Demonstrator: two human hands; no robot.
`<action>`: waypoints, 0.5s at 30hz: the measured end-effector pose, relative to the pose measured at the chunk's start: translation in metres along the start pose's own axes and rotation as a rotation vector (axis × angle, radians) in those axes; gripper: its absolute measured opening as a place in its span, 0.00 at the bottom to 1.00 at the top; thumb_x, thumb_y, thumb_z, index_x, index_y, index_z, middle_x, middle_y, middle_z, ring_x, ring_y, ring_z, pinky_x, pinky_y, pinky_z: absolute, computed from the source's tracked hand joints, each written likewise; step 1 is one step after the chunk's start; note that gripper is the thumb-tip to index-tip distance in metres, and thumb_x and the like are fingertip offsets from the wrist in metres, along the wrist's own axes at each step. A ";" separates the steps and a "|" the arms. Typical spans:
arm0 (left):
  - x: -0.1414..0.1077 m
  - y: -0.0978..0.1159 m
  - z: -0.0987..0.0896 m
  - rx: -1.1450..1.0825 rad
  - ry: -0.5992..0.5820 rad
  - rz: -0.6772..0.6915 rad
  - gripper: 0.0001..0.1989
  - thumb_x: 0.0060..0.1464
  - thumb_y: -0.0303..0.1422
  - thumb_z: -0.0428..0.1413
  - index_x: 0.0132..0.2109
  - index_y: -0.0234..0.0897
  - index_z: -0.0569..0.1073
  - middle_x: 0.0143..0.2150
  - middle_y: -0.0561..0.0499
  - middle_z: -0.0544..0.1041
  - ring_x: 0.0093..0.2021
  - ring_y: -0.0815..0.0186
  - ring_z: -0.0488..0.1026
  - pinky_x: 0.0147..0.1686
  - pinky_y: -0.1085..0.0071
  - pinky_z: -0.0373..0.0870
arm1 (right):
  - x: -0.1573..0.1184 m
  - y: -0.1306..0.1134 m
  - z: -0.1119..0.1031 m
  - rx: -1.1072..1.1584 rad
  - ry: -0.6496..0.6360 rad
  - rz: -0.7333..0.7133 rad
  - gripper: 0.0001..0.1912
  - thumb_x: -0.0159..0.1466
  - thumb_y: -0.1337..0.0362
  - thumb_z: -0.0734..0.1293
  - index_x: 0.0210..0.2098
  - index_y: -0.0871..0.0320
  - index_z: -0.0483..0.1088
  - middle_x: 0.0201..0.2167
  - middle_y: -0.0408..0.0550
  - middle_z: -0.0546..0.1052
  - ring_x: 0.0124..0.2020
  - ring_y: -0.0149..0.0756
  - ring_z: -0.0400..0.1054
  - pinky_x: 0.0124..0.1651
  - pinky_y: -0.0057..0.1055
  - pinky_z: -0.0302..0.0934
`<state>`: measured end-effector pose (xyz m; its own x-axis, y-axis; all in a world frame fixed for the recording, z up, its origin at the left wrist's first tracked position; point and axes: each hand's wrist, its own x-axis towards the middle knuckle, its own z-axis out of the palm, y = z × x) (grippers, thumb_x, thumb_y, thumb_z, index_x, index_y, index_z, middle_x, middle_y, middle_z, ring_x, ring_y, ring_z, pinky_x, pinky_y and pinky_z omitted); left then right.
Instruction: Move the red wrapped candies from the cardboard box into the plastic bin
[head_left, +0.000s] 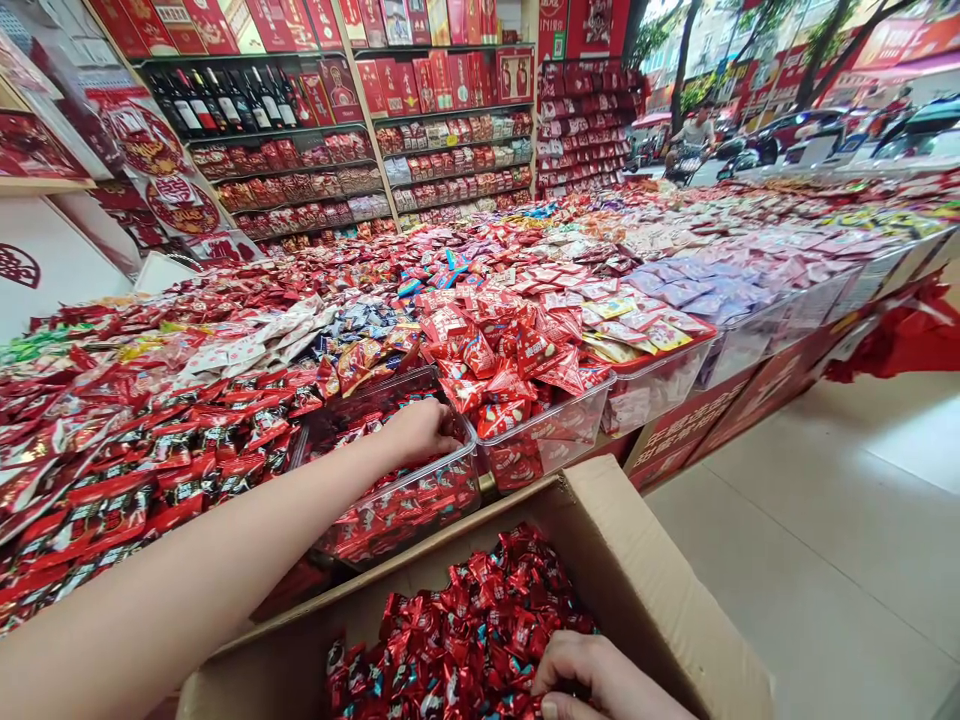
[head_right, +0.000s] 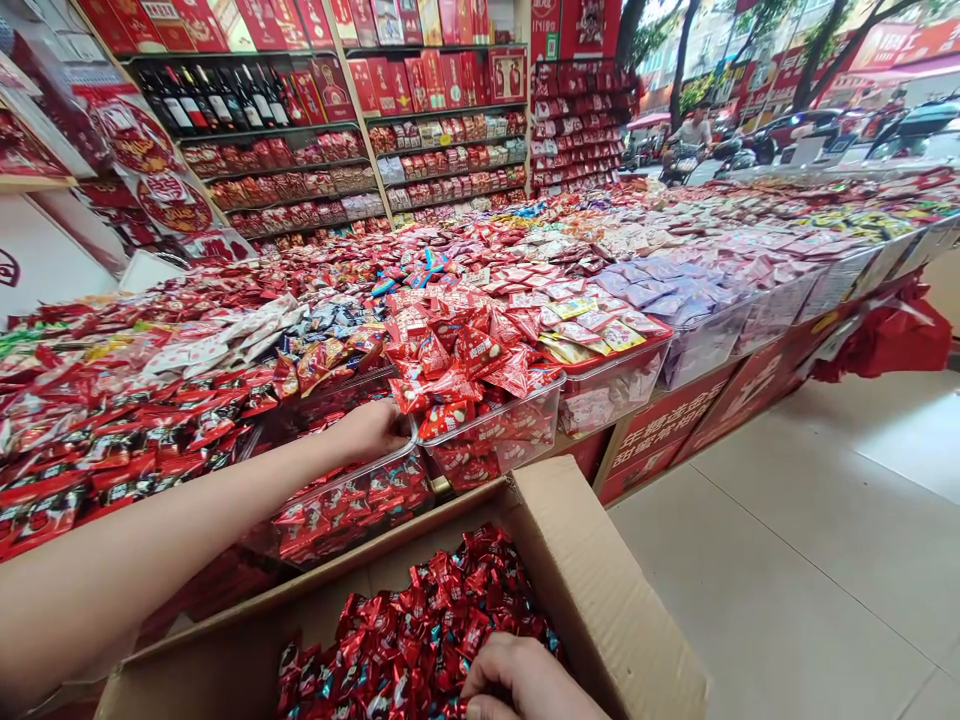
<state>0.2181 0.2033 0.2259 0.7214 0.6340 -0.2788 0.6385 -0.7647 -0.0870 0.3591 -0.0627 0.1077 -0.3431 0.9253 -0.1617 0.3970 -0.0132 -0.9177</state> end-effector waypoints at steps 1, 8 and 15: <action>0.000 0.000 0.000 0.005 0.009 0.011 0.12 0.53 0.35 0.50 0.43 0.34 0.67 0.40 0.49 0.72 0.36 0.66 0.71 0.34 0.64 0.69 | 0.000 0.000 0.000 0.000 -0.002 0.000 0.07 0.55 0.67 0.62 0.31 0.60 0.71 0.31 0.45 0.73 0.33 0.28 0.65 0.35 0.21 0.56; -0.017 -0.002 -0.011 0.103 -0.027 0.128 0.11 0.53 0.37 0.50 0.38 0.33 0.69 0.37 0.51 0.72 0.35 0.67 0.70 0.34 0.65 0.68 | -0.001 0.000 0.000 -0.016 0.000 0.046 0.07 0.56 0.64 0.61 0.33 0.57 0.70 0.33 0.43 0.72 0.34 0.28 0.64 0.37 0.22 0.55; -0.025 -0.003 -0.009 0.177 -0.033 0.197 0.11 0.52 0.38 0.50 0.34 0.34 0.70 0.34 0.52 0.72 0.32 0.68 0.70 0.31 0.67 0.68 | -0.001 0.008 0.003 -0.035 -0.030 0.063 0.07 0.56 0.65 0.61 0.33 0.56 0.69 0.32 0.42 0.72 0.34 0.28 0.64 0.37 0.22 0.54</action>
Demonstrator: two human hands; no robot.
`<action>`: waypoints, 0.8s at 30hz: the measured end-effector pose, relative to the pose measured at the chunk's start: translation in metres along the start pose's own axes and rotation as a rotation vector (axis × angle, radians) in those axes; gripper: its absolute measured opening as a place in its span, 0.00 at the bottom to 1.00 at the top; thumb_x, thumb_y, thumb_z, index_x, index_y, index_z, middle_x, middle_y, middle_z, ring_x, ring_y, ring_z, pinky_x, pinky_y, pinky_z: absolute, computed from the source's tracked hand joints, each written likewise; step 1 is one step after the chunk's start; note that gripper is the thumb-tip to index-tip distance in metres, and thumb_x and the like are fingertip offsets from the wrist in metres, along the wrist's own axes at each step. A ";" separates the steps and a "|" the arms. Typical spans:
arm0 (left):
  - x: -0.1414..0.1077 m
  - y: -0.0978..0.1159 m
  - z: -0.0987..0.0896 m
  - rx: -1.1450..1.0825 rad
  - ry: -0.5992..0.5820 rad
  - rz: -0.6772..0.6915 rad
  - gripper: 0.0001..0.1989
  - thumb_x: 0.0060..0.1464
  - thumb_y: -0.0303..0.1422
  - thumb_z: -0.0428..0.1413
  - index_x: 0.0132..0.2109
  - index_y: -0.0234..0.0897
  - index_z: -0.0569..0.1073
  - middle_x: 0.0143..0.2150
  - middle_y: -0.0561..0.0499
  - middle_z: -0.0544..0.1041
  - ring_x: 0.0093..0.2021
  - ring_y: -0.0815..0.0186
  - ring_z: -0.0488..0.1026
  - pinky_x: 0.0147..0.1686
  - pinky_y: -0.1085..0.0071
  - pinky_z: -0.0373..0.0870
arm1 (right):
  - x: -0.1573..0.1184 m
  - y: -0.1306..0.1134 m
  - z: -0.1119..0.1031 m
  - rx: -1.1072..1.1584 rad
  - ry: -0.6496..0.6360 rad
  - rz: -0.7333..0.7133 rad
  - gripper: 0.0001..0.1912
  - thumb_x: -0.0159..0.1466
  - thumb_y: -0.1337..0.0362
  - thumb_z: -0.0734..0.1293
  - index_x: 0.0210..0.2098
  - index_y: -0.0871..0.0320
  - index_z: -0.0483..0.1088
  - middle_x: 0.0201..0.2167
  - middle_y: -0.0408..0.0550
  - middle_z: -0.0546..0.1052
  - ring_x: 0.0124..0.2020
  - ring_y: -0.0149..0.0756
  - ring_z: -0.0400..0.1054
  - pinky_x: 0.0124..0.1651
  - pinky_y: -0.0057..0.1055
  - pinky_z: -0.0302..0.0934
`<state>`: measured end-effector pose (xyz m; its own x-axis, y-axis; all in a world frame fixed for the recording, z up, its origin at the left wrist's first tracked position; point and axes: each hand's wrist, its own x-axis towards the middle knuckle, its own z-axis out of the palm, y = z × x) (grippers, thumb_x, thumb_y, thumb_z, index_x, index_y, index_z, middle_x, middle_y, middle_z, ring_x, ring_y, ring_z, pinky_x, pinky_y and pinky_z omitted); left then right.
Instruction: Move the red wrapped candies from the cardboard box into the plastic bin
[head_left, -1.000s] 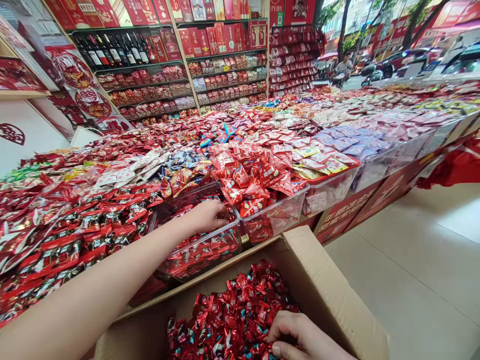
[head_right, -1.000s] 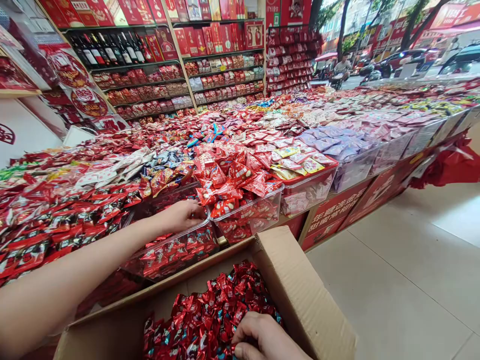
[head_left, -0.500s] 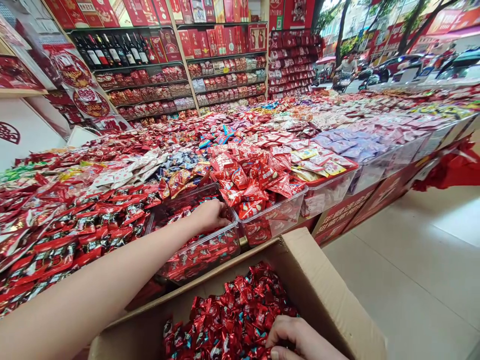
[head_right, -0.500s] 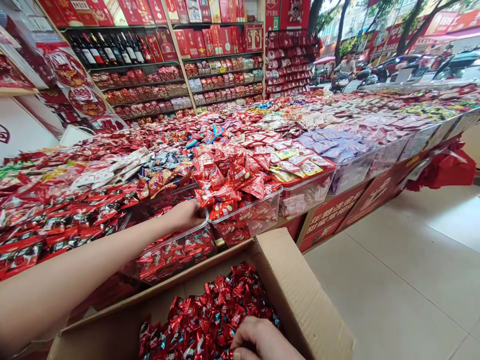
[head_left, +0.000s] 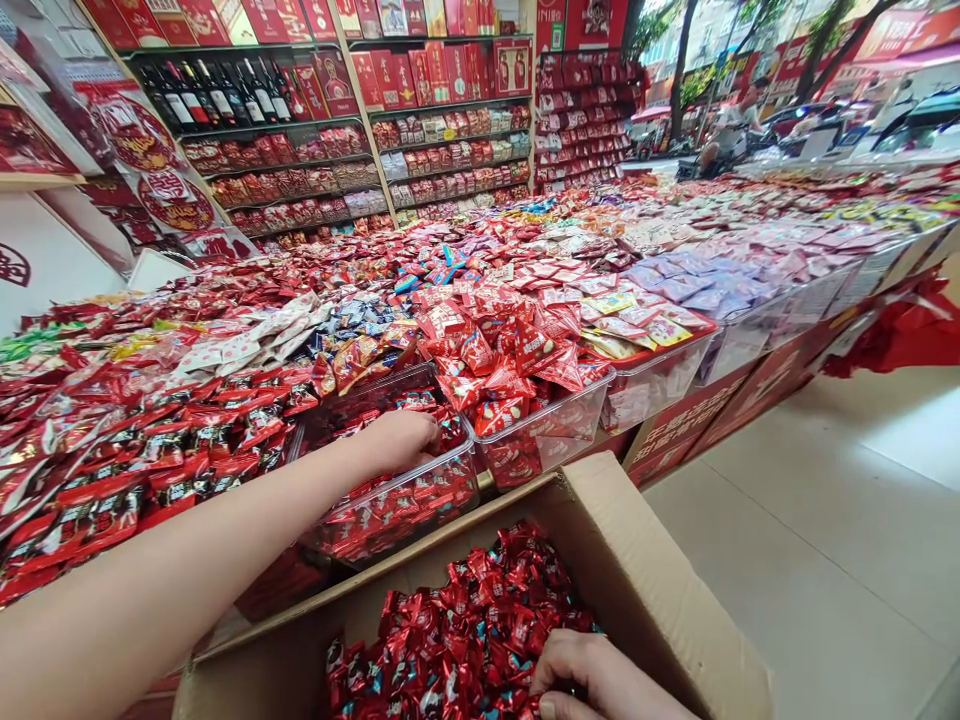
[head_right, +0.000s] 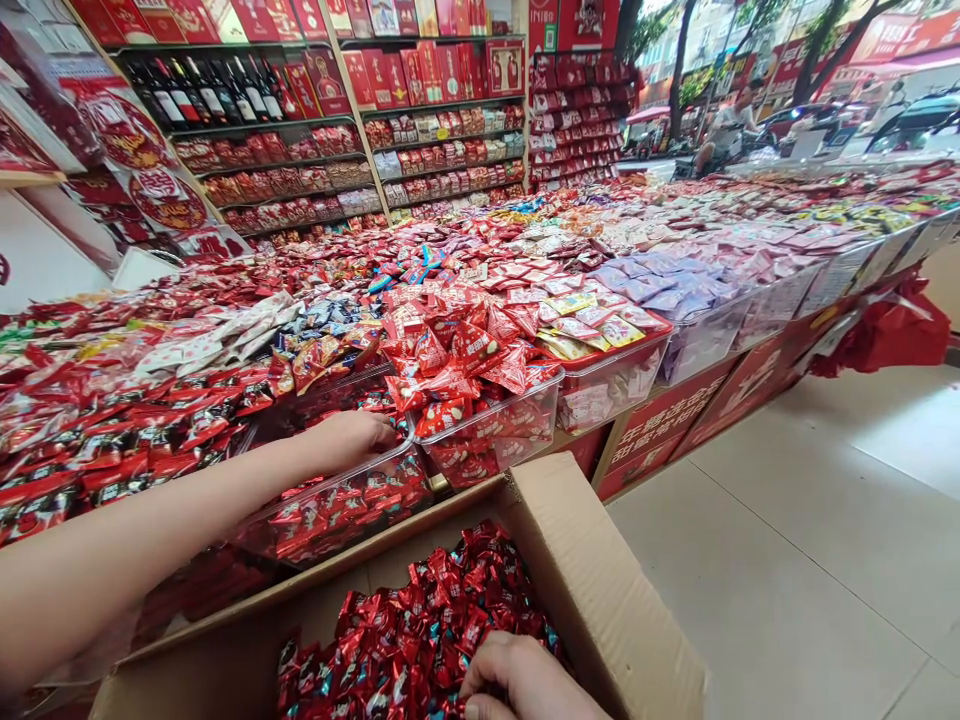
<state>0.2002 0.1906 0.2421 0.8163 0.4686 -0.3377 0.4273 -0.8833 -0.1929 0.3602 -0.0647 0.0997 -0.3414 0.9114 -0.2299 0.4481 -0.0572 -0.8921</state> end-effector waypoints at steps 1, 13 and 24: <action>-0.001 0.000 0.000 0.002 0.009 0.019 0.11 0.53 0.38 0.50 0.34 0.34 0.70 0.33 0.52 0.72 0.33 0.68 0.70 0.31 0.67 0.67 | 0.000 0.001 0.000 -0.001 0.002 0.005 0.07 0.56 0.65 0.61 0.33 0.56 0.69 0.33 0.42 0.72 0.34 0.28 0.64 0.37 0.22 0.54; -0.016 0.010 -0.004 0.038 0.178 0.194 0.11 0.52 0.38 0.47 0.35 0.41 0.72 0.32 0.49 0.69 0.32 0.65 0.66 0.29 0.72 0.60 | 0.006 -0.001 -0.002 -0.022 -0.010 -0.105 0.09 0.56 0.64 0.60 0.32 0.60 0.71 0.31 0.46 0.72 0.33 0.29 0.64 0.35 0.21 0.55; -0.015 0.011 -0.007 0.095 0.254 0.181 0.18 0.55 0.42 0.42 0.41 0.39 0.71 0.34 0.46 0.67 0.34 0.61 0.64 0.32 0.68 0.60 | 0.005 0.005 0.000 -0.025 -0.027 -0.114 0.11 0.58 0.62 0.59 0.33 0.60 0.71 0.32 0.46 0.72 0.33 0.28 0.64 0.36 0.21 0.55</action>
<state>0.1955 0.1742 0.2514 0.9517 0.2754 -0.1358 0.2381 -0.9411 -0.2401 0.3610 -0.0606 0.0947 -0.4132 0.9001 -0.1381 0.4257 0.0568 -0.9031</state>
